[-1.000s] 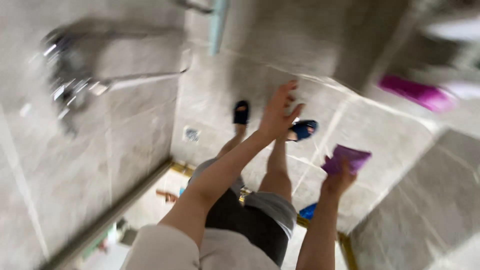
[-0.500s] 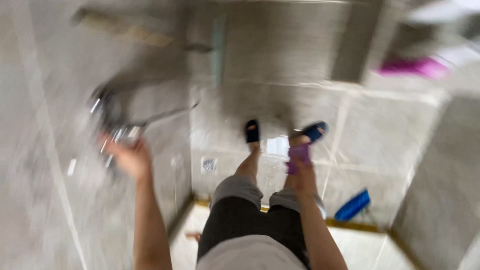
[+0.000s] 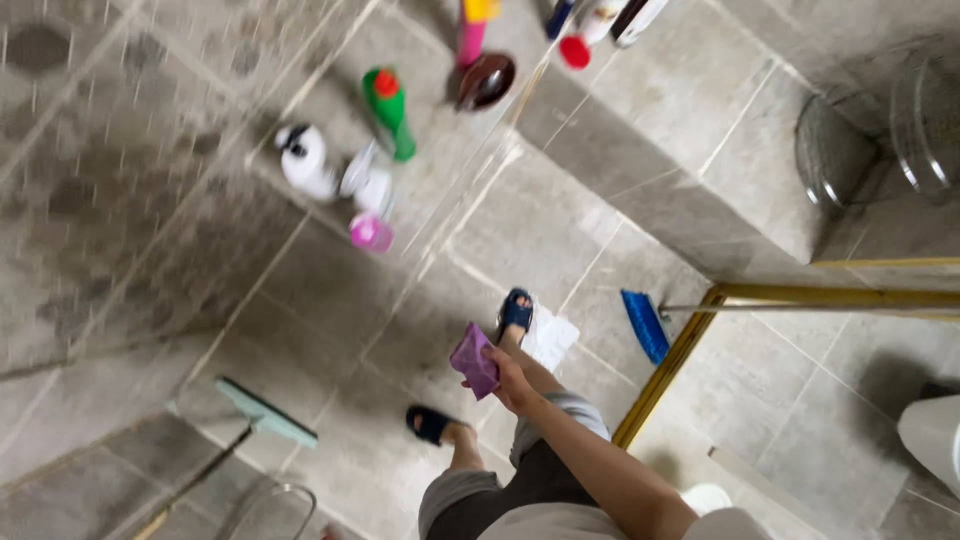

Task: Cleaning and rinsing various toiletry bottles and bathroom accessories.

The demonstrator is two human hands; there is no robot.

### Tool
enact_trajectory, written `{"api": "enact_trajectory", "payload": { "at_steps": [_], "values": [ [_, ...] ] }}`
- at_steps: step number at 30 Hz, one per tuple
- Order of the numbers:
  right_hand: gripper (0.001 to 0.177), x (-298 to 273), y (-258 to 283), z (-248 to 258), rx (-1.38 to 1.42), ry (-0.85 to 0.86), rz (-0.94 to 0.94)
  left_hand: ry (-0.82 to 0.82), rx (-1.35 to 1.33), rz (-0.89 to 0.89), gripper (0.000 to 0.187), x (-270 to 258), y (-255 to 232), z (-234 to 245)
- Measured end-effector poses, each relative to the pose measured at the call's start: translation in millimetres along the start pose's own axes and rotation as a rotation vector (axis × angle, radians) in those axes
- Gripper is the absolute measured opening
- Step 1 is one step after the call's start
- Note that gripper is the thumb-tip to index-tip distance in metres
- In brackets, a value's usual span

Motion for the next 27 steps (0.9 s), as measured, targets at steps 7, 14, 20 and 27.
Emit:
{"api": "enact_trajectory", "payload": {
  "at_steps": [7,14,20,27],
  "values": [
    [0.042,0.6,174.2,73.7,0.032,0.085,0.278,0.372,-0.242,-0.325,0.078,26.3,-228.1,-234.1],
    [0.045,-47.2,313.3,150.8,-0.104,-0.192,0.48,0.637,-0.202,-0.575,0.062,2.5,-420.6,-300.0],
    [0.048,-25.1,389.6,177.5,0.137,-0.234,0.522,0.658,-0.144,-0.736,0.061,25.4,-502.3,-368.8],
    [0.059,84.6,589.0,207.3,-0.218,-0.455,0.933,0.771,-0.357,-0.854,0.055,53.0,-698.5,-496.9]
  ]
}}
Point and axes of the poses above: each hand's wrist, its own x-axis towards the middle knuckle, its own z-axis out of the back of the hand, y = z × x, the point moved 4 cm from there along x, towards the middle knuckle, and after that the axes turned 6 degrees about -z, right-handed, at the moved point
